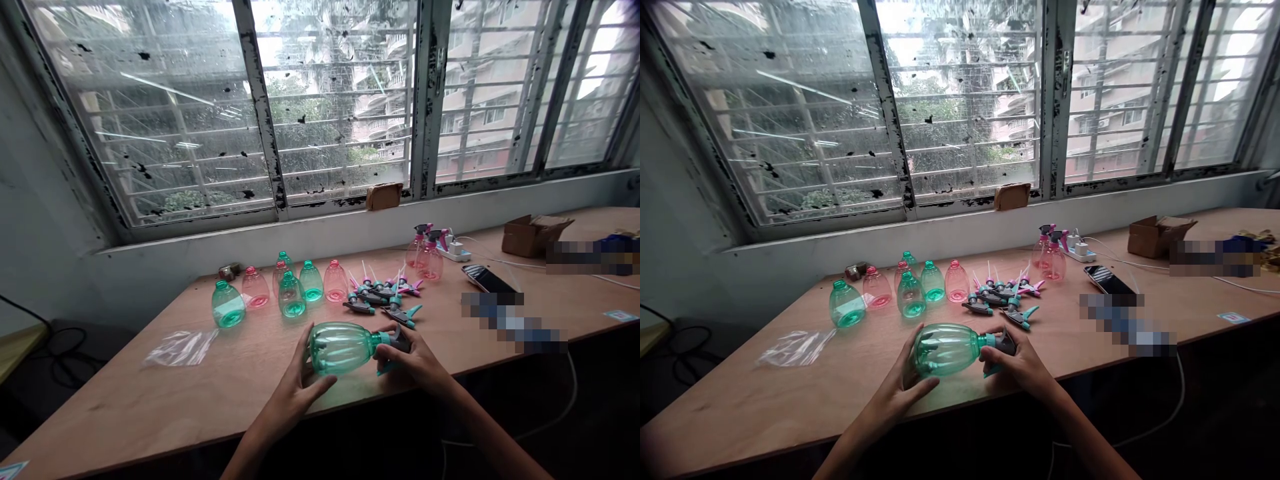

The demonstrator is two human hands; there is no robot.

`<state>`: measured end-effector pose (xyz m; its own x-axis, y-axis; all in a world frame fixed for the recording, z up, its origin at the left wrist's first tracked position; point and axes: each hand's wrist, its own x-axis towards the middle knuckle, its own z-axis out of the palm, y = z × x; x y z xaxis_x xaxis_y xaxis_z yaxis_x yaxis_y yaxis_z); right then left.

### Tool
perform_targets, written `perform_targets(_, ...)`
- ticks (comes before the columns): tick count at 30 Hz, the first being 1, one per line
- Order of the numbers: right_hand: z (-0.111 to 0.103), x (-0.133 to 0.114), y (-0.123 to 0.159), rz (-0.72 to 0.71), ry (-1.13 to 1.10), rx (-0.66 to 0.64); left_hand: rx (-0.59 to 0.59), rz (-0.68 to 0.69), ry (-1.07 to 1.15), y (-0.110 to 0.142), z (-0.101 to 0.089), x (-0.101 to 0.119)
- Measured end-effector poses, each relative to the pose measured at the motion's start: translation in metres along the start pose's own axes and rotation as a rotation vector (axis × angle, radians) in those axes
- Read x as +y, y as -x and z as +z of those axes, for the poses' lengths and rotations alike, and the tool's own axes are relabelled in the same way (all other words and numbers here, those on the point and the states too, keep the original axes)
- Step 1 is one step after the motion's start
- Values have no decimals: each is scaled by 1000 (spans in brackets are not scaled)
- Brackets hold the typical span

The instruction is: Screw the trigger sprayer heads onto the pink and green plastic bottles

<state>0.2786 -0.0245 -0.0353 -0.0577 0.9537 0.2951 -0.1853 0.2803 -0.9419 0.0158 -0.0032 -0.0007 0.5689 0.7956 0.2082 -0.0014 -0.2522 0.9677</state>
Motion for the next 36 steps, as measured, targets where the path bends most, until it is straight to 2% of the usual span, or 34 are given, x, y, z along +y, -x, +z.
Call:
perform_targets(3,1,-1,0,-3,-4,2,-13,-13,37,0,-1,-4)
perform_targets(8,2,-3,-1,-4,2,-18,54,-37,-21,-1,-1,4)
perform_targets(14,1,-2,-1,-8,20,-13,11,-40,5,0,0,1)
perform_targets(21,1,-3,0,17,58,-30,56,-22,-38,-2,-1,2)
perform_targets(29,1,-2,0,23,67,-32,-6,-4,55,0,-1,-7)
perform_targets(34,1,-2,-1,26,71,-27,88,-36,-25,-3,-1,-3)
perform_targets(36,1,-3,-1,20,76,-20,85,-19,-66,-4,0,1)
